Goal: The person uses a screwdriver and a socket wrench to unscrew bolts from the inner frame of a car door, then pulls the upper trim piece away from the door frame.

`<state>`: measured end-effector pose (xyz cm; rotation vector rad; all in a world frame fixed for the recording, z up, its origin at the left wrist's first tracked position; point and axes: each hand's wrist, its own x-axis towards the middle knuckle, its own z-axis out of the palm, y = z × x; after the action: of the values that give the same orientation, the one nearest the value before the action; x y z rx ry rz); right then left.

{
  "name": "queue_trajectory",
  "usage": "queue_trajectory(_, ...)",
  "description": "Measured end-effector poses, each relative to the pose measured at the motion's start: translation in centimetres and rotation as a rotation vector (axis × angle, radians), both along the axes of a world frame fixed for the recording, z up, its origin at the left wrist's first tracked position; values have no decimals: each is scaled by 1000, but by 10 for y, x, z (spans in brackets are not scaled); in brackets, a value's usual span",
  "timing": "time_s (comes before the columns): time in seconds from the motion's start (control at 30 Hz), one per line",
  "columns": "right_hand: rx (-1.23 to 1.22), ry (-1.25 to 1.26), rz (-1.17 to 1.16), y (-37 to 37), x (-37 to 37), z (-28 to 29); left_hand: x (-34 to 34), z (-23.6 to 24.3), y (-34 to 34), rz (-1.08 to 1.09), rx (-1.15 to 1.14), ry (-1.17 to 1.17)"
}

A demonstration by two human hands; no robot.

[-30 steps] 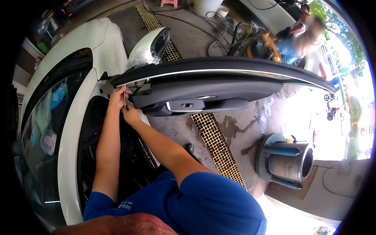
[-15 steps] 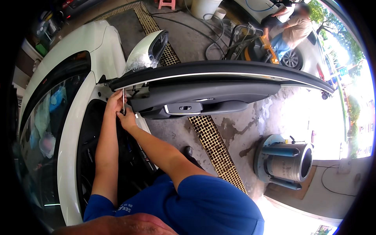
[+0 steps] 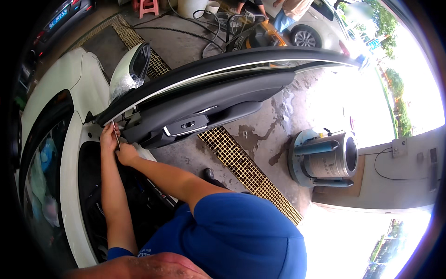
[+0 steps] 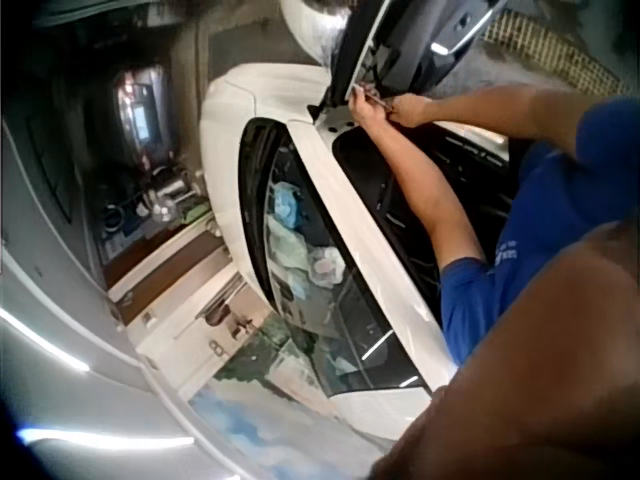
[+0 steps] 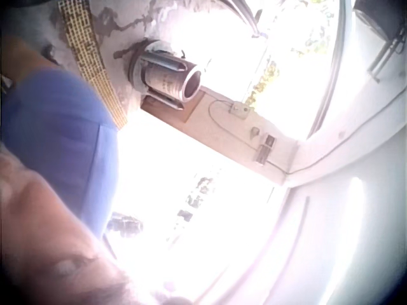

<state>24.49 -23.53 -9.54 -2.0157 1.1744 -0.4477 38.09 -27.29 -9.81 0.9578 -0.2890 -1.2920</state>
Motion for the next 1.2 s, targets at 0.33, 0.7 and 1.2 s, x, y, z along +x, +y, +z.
queue_trajectory(0.33, 1345, -1035, -302, 10, -8, 14, -1, 3, 3, -1, -30, 106)
queue_trajectory(0.7, 93, -254, -265, 8, 7, -7, -4, 3, -9, 87, 116, 133)
queue_trajectory(1.2, -35, 33, 28, 6, -9, 8, -12, 12, -1, 77, 166, -78)
